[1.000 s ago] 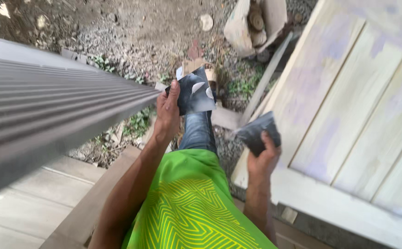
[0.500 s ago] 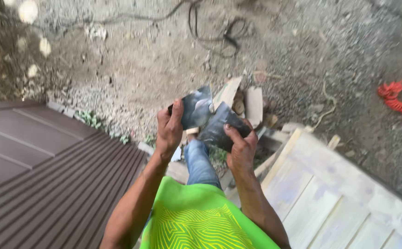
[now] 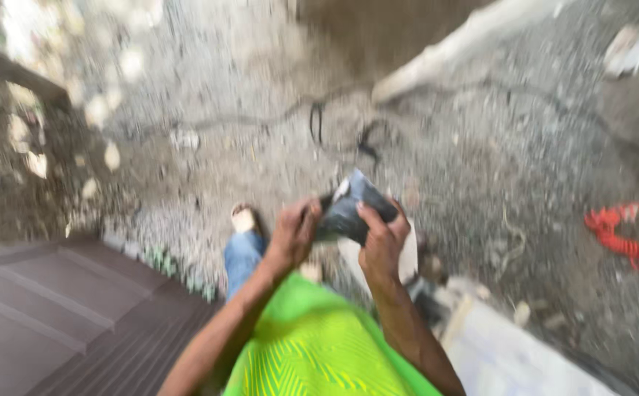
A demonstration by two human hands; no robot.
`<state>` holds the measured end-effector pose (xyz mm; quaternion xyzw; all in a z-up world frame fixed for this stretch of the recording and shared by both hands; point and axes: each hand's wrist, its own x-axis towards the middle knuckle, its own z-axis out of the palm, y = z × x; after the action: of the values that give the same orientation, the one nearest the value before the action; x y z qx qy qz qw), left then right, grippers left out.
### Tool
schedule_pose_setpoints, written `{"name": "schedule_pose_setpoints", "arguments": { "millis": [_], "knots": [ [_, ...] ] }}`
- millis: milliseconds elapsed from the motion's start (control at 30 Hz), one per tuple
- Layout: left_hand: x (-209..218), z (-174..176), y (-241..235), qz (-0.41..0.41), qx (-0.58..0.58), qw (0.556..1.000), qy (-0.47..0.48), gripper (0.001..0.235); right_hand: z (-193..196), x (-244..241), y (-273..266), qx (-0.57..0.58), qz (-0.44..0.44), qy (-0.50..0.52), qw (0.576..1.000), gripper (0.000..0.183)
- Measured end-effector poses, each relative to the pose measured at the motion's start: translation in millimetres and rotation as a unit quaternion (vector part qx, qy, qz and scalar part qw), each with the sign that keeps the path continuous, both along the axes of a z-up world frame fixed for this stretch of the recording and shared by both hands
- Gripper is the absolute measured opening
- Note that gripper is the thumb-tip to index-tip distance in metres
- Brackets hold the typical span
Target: The person applies a pinkish filler paste to the gaps between wooden planks on a large wooden door using a putty knife. They spread the filler into the seams and smooth the surface with the tool. The person moves along the door to treat different sections of the gaps.
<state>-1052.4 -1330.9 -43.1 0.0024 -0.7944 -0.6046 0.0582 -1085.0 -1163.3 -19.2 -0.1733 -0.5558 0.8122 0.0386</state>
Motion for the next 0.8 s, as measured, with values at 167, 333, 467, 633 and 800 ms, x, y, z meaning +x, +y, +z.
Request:
{"name": "schedule_pose_setpoints", "arguments": {
  "millis": [167, 333, 467, 633, 800],
  "knots": [
    [-7, -29, -43, 0.006, 0.139, 0.985, -0.104, 0.041, 19, -27, -8, 0.388, -0.071, 0.106, 0.913, 0.024],
    [-104, -24, -113, 0.068, 0.531, 0.824, -0.184, 0.052, 46, -77, -78, 0.404, 0.059, 0.412, 0.814, 0.018],
    [-141, 2, -147, 0.05, 0.587, 0.784, -0.195, 0.043, 65, -119, -139, 0.526, 0.166, 0.559, 0.619, 0.028],
    [-177, 28, -207, 0.043, 0.625, 0.757, -0.186, 0.028, 55, -169, -174, 0.563, 0.199, 0.572, 0.563, 0.039],
    [-218, 43, -260, 0.051, 0.643, 0.748, -0.157, 0.033, 31, -226, -187, 0.568, 0.273, 0.473, 0.616, 0.03]
  ]
}}
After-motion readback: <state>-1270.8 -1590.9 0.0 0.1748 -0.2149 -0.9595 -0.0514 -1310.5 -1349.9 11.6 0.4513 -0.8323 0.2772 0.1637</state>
